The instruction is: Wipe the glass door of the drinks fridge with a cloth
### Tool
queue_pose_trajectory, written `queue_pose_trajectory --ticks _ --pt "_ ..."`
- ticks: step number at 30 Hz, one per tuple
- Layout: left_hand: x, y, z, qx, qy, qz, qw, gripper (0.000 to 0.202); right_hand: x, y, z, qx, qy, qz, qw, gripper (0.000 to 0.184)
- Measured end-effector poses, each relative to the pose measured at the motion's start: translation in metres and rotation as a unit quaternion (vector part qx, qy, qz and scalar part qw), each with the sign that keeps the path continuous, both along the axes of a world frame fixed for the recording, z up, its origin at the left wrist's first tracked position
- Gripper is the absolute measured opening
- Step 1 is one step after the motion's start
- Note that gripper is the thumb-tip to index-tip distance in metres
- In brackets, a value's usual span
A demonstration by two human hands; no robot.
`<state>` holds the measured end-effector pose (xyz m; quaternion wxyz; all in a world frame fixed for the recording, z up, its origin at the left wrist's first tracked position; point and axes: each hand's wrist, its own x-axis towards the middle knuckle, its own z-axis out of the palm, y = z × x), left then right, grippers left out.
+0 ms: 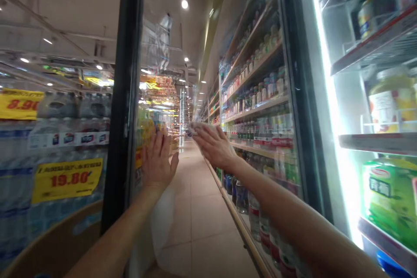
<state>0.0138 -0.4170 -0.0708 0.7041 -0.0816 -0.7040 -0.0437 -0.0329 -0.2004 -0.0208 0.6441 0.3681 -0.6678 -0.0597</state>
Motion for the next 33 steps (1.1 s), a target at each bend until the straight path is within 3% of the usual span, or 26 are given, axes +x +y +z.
queue_pose_trajectory --ticks 1,3,5,6,8,10,12,15,19,21,23,26,29,31,33 --pt "0.001 0.001 0.0 0.0 0.001 0.002 1.0 0.056 -0.001 0.008 0.005 -0.024 0.0 -0.008 1.0 0.055" --pt "0.001 0.002 0.0 0.0 0.004 0.007 1.0 0.056 -0.007 0.034 0.023 -0.183 -0.004 -0.014 0.983 0.052" --pt "0.001 0.004 0.0 -0.002 0.007 0.01 1.0 0.056 -0.01 0.053 0.039 -0.348 -0.005 -0.004 0.937 0.054" --pt "0.001 0.003 -0.001 -0.004 0.01 0.011 1.0 0.056 -0.01 0.055 0.042 -0.388 -0.008 0.006 0.922 0.055" --pt "0.0 0.001 -0.002 -0.009 0.018 0.015 1.0 0.056 -0.003 0.042 0.036 -0.358 -0.033 0.029 0.933 0.057" --pt "0.0 -0.003 -0.002 -0.016 0.02 0.021 0.999 0.055 0.009 0.011 0.018 -0.243 -0.084 0.059 0.965 0.057" --pt "0.002 -0.003 0.0 -0.016 0.022 0.024 0.999 0.053 0.021 -0.022 -0.001 -0.164 -0.141 0.107 0.971 0.057" --pt "0.007 0.017 0.011 -0.024 0.032 -0.006 0.999 0.05 0.033 -0.05 -0.011 -0.144 -0.216 0.211 0.942 0.054" --pt "0.005 0.072 0.032 -0.121 -0.005 -0.042 0.992 0.05 0.029 -0.033 0.003 -0.198 -0.194 0.32 0.906 0.055" --pt "0.0 0.085 0.042 -0.139 -0.023 -0.017 0.99 0.048 0.02 -0.009 0.008 -0.26 -0.122 0.273 0.918 0.055" --pt "-0.002 0.074 0.053 -0.161 -0.032 0.005 0.986 0.046 0.011 0.016 0.008 -0.279 -0.062 0.152 0.946 0.053" --pt "0.001 0.02 0.077 -0.141 -0.023 0.019 0.99 0.047 0.004 0.038 -0.001 -0.24 -0.026 -0.001 0.97 0.053" --pt "0.003 -0.023 0.098 0.004 0.036 0.024 0.999 0.047 0.003 0.04 -0.008 -0.236 -0.006 -0.034 0.971 0.053" --pt "0.0 -0.015 0.098 0.05 0.059 0.016 0.997 0.049 0.002 0.038 -0.01 -0.241 0.004 -0.019 0.97 0.052" --pt "-0.006 0.023 0.085 -0.002 0.057 0.002 0.998 0.049 0.0 0.038 -0.01 -0.245 0.014 0.014 0.969 0.051"
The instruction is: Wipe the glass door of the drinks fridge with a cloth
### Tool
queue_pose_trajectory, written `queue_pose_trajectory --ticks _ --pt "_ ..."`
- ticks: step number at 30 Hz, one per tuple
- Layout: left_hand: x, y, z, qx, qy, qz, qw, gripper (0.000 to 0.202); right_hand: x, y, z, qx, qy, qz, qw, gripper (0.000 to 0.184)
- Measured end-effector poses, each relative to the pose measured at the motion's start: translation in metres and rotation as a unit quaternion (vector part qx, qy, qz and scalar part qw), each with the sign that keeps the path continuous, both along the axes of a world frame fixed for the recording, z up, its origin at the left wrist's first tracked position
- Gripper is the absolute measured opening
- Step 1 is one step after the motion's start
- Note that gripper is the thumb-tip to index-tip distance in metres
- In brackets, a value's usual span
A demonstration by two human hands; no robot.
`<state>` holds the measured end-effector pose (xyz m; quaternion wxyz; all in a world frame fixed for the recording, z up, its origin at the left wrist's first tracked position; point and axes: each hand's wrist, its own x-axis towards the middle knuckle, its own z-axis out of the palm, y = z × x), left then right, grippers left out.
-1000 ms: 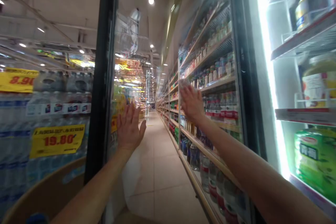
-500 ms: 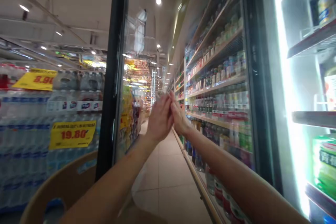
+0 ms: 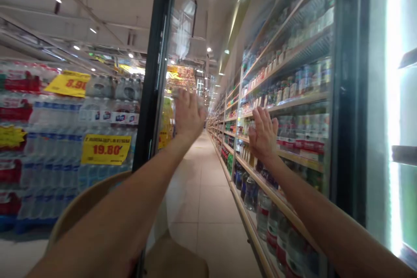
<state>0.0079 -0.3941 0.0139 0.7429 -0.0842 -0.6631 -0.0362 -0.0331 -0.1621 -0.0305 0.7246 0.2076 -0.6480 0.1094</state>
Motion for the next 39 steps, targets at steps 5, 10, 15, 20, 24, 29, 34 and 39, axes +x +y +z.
queue_pose_trajectory --ticks 5,10,15,20,24,29,34,39 --pt "-0.013 0.079 -0.043 -0.355 -0.072 -0.023 0.932 0.046 -0.008 0.012 -0.003 0.004 0.052 0.096 0.994 0.049" --pt "-0.008 0.023 -0.015 -0.198 -0.043 -0.015 0.979 0.052 -0.005 0.011 -0.009 -0.033 0.051 0.091 0.994 0.047" --pt "-0.011 0.055 -0.038 0.023 0.012 -0.018 0.999 0.056 -0.002 0.009 -0.008 -0.045 0.054 0.076 0.995 0.046" --pt "-0.001 0.071 -0.101 -0.385 -0.056 -0.021 0.921 0.054 -0.001 0.013 -0.01 -0.043 0.048 0.063 0.996 0.047" --pt "0.014 -0.01 -0.08 -0.229 -0.038 0.024 0.972 0.057 0.0 0.009 -0.019 -0.068 0.038 0.033 0.996 0.048" --pt "0.015 0.0 -0.112 -0.117 -0.044 0.004 0.992 0.061 0.003 0.004 -0.025 -0.036 0.018 0.001 0.999 0.048" --pt "0.016 0.027 -0.163 -0.429 -0.118 -0.03 0.895 0.054 0.005 0.005 -0.025 -0.04 0.011 -0.002 0.999 0.046" --pt "0.023 -0.042 -0.128 -0.11 -0.027 0.037 0.993 0.066 0.002 0.001 -0.029 -0.052 0.004 -0.005 0.999 0.047"
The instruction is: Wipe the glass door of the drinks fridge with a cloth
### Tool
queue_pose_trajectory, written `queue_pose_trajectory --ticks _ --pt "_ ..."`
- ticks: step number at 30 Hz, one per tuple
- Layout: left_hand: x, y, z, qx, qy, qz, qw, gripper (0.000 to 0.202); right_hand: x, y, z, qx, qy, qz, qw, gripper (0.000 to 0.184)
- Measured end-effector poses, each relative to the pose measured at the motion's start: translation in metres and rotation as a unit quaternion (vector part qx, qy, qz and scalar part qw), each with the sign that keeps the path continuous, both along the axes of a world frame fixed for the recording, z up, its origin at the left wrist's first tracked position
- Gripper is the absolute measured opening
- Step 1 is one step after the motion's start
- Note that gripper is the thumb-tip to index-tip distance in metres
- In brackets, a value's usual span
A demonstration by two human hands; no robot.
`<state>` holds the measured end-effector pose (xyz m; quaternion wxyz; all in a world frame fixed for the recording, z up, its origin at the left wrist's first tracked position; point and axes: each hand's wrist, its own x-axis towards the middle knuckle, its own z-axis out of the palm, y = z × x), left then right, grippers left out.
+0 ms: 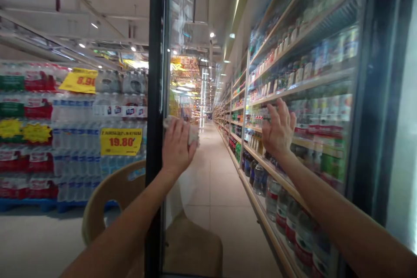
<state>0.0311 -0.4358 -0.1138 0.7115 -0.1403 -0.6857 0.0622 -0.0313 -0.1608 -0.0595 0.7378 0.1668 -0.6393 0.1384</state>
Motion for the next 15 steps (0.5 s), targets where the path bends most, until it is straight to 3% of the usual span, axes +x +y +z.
queue_pose_trajectory --ticks 2,3,4,6,8,10,13,14,15 --pt "0.0 0.0 -0.015 0.029 -0.01 0.003 1.0 0.07 0.0 -0.002 -0.003 0.005 -0.006 0.0 1.0 0.047" --pt "0.0 0.007 -0.031 -0.023 -0.042 -0.002 0.999 0.069 0.0 -0.002 -0.005 0.012 -0.006 0.0 1.0 0.047" --pt "0.001 0.017 -0.052 -0.123 -0.094 -0.01 0.988 0.066 0.0 -0.002 -0.007 0.019 -0.007 -0.001 1.0 0.047" --pt "0.001 0.036 -0.093 -0.358 -0.132 -0.033 0.924 0.054 0.001 -0.002 -0.009 0.03 -0.008 -0.002 1.0 0.046" --pt "0.001 0.045 -0.114 -0.483 -0.147 -0.044 0.862 0.045 0.001 0.0 -0.01 0.035 -0.008 -0.001 0.999 0.046" --pt "0.002 0.046 -0.104 -0.478 -0.157 -0.059 0.862 0.042 0.001 0.0 -0.01 0.032 -0.009 0.002 0.999 0.046" --pt "0.004 0.045 -0.063 -0.307 -0.175 -0.044 0.935 0.046 0.002 0.0 -0.009 0.029 -0.008 0.01 1.0 0.044" --pt "0.004 0.047 -0.055 -0.233 -0.182 -0.021 0.955 0.045 0.002 0.0 -0.009 0.028 -0.005 0.011 1.0 0.044" --pt "0.005 0.05 -0.052 -0.204 -0.19 -0.008 0.96 0.045 0.002 0.0 -0.009 0.027 -0.003 0.012 1.0 0.043"
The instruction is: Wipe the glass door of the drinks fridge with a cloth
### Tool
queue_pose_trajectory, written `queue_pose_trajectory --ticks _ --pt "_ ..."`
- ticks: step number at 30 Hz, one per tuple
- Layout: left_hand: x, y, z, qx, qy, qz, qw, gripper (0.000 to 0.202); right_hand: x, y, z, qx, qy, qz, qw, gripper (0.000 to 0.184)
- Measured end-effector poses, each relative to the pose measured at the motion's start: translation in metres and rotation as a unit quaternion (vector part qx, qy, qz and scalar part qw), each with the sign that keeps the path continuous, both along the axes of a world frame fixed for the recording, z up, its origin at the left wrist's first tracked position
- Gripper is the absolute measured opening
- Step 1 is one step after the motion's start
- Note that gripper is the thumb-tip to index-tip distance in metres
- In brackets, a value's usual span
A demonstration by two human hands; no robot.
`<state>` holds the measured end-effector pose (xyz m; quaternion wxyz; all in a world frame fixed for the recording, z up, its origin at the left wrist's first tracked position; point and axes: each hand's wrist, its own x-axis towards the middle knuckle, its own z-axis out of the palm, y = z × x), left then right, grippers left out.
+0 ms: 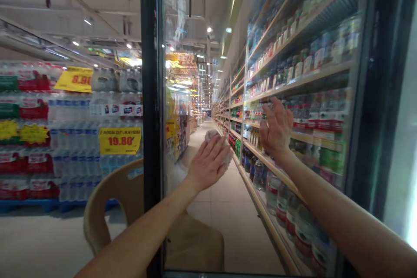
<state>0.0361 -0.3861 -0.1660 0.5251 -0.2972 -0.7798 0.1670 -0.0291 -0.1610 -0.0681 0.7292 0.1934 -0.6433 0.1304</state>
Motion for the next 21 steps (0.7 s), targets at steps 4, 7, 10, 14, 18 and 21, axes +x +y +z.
queue_pose_trajectory --ticks 4,7,10,14,18,21 --pt "0.002 0.006 -0.025 -0.207 -0.024 -0.11 0.972 0.04 0.0 0.0 0.0 0.003 0.0 -0.011 1.0 0.042" --pt "-0.001 -0.006 -0.013 -0.225 -0.011 -0.118 0.967 0.042 0.0 0.0 0.0 0.009 0.004 -0.019 1.0 0.042" --pt "-0.003 -0.021 0.037 -0.019 0.058 -0.034 0.998 0.051 -0.001 -0.001 0.0 0.006 0.003 -0.021 1.0 0.042" --pt "-0.003 -0.027 0.071 -0.025 0.087 -0.043 0.995 0.054 0.001 -0.002 0.0 0.01 -0.003 -0.02 1.0 0.042" --pt "-0.003 -0.037 0.091 -0.25 0.003 -0.088 0.964 0.045 0.001 -0.002 0.0 0.021 0.009 -0.037 0.999 0.04" --pt "-0.004 -0.044 0.129 -0.022 0.053 -0.026 0.998 0.049 0.001 -0.002 0.0 0.021 0.023 -0.038 0.999 0.039"
